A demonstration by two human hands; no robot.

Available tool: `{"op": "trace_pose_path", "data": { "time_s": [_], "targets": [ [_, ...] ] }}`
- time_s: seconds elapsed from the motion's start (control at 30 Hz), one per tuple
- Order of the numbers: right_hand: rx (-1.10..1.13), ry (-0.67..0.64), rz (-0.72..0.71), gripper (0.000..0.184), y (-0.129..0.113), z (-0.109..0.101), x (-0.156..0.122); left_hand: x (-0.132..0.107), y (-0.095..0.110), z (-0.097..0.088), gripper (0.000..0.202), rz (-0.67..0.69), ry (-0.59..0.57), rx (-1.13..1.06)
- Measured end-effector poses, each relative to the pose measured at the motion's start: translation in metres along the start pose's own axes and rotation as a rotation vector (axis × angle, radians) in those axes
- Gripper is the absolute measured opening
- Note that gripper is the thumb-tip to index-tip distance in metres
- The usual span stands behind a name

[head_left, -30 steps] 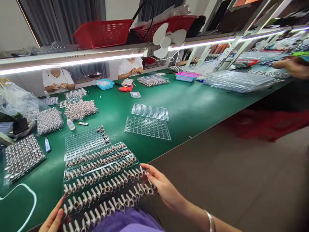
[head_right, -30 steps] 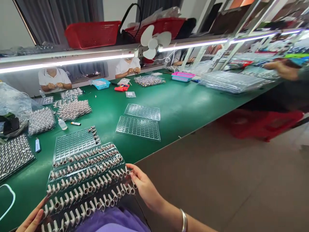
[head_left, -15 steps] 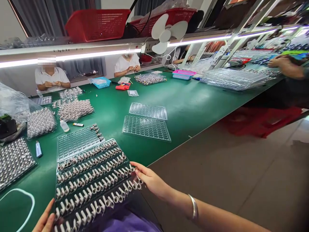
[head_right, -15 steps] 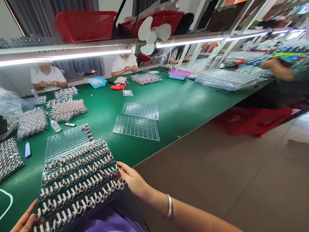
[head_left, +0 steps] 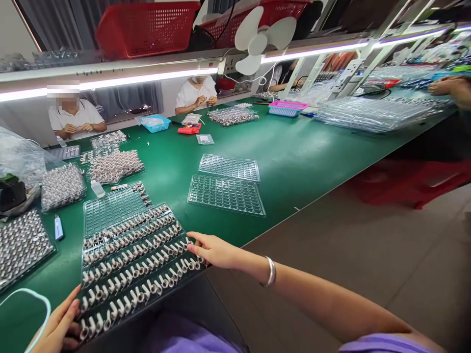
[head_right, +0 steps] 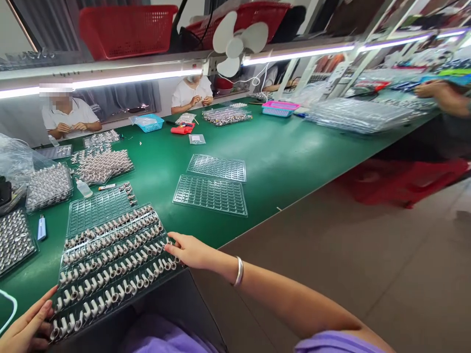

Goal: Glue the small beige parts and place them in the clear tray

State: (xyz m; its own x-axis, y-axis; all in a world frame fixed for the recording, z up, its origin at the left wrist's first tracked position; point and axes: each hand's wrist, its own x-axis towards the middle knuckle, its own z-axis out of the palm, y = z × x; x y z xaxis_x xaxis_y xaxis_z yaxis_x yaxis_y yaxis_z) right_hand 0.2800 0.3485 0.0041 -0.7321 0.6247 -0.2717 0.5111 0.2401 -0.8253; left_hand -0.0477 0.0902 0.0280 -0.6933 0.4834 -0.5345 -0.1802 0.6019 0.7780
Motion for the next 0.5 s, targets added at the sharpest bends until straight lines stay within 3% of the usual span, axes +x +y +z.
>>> {"op": "trace_pose_path", "data": {
  "time_s": [0.2, 0.4, 0.5],
  "targets": [
    [-0.151, 0.041, -0.052, 0.031, -0.005, -0.001, 0.004, 0.016, 0.002, -0.007, 0.097, 0.136, 0.013, 0.188],
    [-0.197, 0.073, -0.051, 0.033, -0.004, 0.001, 0.013, 0.024, 0.008, 0.004, 0.119, 0.162, 0.016, 0.297],
    [-0.217, 0.125, -0.052, 0.035, -0.006, -0.008, 0.005, 0.024, 0.010, -0.001, 0.113, 0.224, 0.043, 0.371]
  ]
}}
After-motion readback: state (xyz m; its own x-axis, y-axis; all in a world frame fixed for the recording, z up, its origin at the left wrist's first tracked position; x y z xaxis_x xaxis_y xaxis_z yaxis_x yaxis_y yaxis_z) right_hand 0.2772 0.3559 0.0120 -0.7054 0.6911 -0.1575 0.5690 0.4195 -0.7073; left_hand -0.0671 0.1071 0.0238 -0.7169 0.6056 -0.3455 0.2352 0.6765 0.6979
